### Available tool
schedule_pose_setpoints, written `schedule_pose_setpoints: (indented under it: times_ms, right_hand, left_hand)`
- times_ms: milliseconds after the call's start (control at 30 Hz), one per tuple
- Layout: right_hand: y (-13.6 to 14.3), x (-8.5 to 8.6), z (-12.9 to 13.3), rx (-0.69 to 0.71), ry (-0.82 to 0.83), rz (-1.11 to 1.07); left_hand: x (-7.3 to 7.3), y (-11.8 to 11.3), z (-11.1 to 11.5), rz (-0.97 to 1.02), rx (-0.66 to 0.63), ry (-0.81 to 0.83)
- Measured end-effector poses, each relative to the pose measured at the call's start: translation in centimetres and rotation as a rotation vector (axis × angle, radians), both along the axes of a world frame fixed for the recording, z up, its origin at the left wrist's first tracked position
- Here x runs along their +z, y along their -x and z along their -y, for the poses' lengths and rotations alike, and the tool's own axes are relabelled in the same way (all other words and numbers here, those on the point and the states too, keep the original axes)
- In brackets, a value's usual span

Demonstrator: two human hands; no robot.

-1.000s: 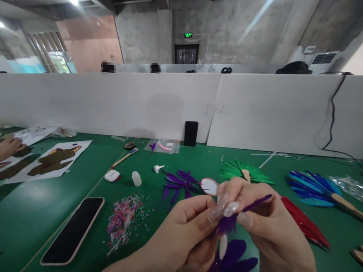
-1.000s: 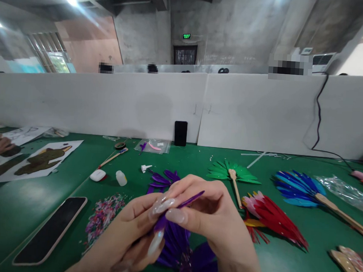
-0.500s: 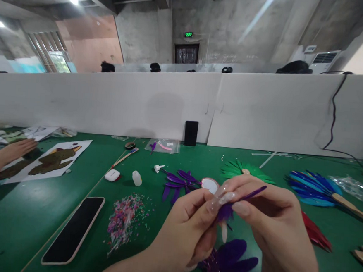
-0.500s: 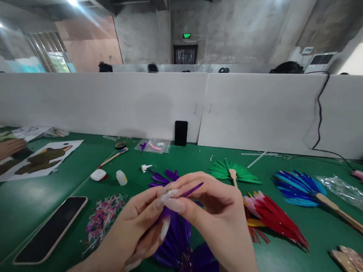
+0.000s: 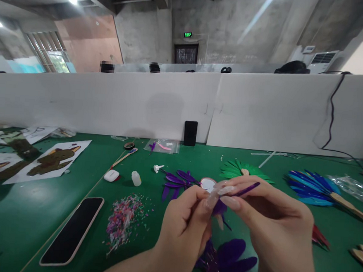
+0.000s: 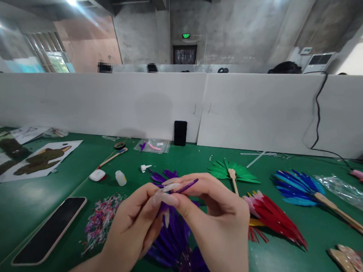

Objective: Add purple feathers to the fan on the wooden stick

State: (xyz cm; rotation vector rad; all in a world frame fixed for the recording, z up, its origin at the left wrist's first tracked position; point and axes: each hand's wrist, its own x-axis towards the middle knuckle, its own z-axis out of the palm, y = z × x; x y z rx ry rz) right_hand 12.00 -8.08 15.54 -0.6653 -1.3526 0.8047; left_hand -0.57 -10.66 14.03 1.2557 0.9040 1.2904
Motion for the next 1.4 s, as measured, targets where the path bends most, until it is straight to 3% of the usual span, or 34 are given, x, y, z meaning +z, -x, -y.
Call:
schedule_pose_setpoints:
  times_ms: [200,400,633,767,967,1200,1400]
  right_hand:
    - [0.4,0.0,-0.2,0.157,0.091,-0.125]
    - [1.1,-0.5,-0.1,0.173,0.122,-0.197]
    - [2.0,-0.6,0.4,-0.061,0.061,-0.100]
    - [2.1,-0.8,0.5,-0.033,-0.008,-0.062]
    - [2.0,-0.9,0.8,-0.035,-0.080,-0.025]
    - [2.1,-1.5,0.7,-0.172,-0.223,0.103]
    - [2.2,-1.8,0.4,-0.248,-0.308,0.182]
  left_hand:
    - [0.0,0.4,0.4,-0.305,0.199,-0.228]
    - [-0.1,0.0,1.0,-0.325,0.502,-0.378]
    - [0.0,0.5,1.0,-0.510,0.552,-0.523]
    - [0.2,0.4,1.0,-0.447,0.488,-0.460]
    - [0.4,0.5,0.8,-0.267,0.231,-0.241]
    - [0.3,0.0,0.6,-0.078,0.106,-0.088]
    - [0.0,-0.4,0.6,-0.019,0.127,-0.066]
